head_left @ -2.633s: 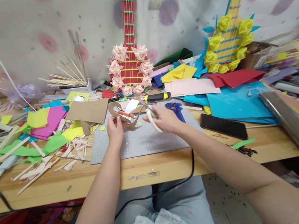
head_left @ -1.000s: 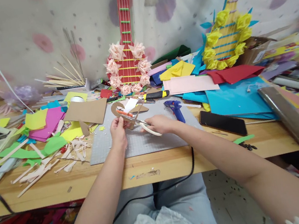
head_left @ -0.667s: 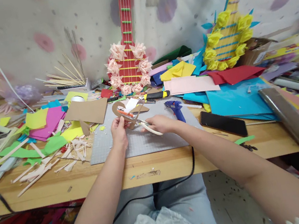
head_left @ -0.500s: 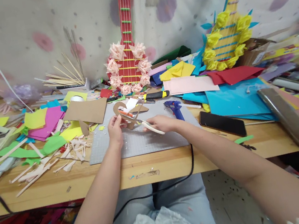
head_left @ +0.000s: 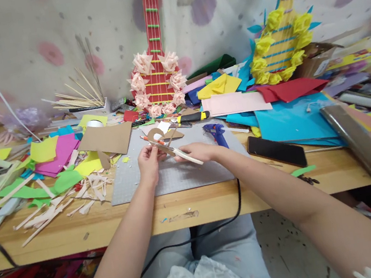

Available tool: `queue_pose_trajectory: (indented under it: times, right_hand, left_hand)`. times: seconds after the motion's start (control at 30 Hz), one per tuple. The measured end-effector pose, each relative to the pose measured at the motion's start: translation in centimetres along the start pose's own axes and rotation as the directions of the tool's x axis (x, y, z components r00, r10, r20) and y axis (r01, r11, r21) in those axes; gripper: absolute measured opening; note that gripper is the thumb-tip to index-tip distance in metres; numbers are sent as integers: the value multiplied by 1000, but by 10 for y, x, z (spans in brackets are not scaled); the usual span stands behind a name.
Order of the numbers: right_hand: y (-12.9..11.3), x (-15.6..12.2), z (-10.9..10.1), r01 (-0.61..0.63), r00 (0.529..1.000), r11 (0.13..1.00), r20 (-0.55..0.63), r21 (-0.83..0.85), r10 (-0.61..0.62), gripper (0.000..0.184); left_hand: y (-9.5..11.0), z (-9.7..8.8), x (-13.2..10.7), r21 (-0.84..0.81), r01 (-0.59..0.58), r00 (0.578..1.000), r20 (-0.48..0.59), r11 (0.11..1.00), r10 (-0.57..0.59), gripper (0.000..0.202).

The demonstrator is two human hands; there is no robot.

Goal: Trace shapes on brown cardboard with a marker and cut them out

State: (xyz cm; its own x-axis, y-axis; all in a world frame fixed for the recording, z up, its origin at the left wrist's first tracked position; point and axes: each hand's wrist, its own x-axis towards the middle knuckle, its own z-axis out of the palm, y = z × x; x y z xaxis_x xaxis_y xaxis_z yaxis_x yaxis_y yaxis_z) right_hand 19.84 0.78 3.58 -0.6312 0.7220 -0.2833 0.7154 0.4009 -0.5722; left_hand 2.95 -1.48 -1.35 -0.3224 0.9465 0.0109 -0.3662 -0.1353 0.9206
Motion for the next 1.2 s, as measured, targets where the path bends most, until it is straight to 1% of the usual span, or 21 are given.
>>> queue_pose_trajectory:
  times: [0.1, 0.2, 0.27, 0.33, 0.4, 0.43, 0.5, 0.63, 0.73, 0.8, 0.87, 0.97, 1.03, 1.2]
  right_hand:
    - [2, 1, 2, 31, 999, 995, 6, 96, -31, 50]
    - [4, 2, 6, 27, 998, 961, 51, 276, -43, 45]
    - [4, 4, 7, -15, 994, 905, 107, 426, -34, 42]
    - [4, 6, 9, -71, 983, 822, 181, 564, -39, 44]
    - [4, 8, 9, -118, 967, 744, 246, 657, -64, 46]
    - [4, 9, 9, -132, 960, 720, 269, 681, -79, 47]
    - [6, 8, 7, -140, 948, 705, 299, 695, -106, 47]
    - [10, 4, 1, -131, 918, 719, 358, 683, -172, 47]
    - [15, -1, -5, -149, 874, 711, 428, 688, -230, 47]
    - [17, -2, -8, -155, 863, 706, 442, 691, -244, 47]
    - [18, -3, -9, -152, 870, 705, 432, 692, -237, 47]
    - [19, -1, -7, -157, 885, 703, 414, 693, -210, 45]
    - [19, 1, -4, -170, 892, 699, 410, 694, -189, 45]
    - [16, 5, 1, -188, 906, 686, 394, 703, -156, 46]
  left_hand:
    - [0, 2, -1, -27, 18, 1000, -9, 999, -18, 26]
    - [1, 3, -2, -49, 36, 999, -26, 998, -37, 25]
    - [1, 4, -2, -63, 46, 998, -48, 997, -49, 23]
    - [1, 5, -2, -78, 62, 996, -63, 995, -67, 21]
    - [2, 6, -3, -94, 83, 993, -70, 992, -90, 20]
    - [2, 7, -3, -102, 91, 992, -73, 991, -99, 19]
    - [2, 9, -4, -119, 98, 991, -79, 988, -108, 18]
    - [3, 9, -6, -130, 137, 986, -73, 982, -148, 15]
    - [5, 6, -5, -81, 222, 975, -2, 972, -223, 12]
    - [7, 3, -3, -27, 270, 961, 61, 962, -268, 14]
    - [8, 0, -1, 13, 283, 953, 107, 959, -283, 16]
    - [9, 0, 1, 26, 274, 953, 124, 961, -275, 19]
    - [9, 1, 1, 14, 268, 958, 103, 963, -268, 20]
    - [7, 8, -1, -51, 217, 976, 0, 975, -218, 16]
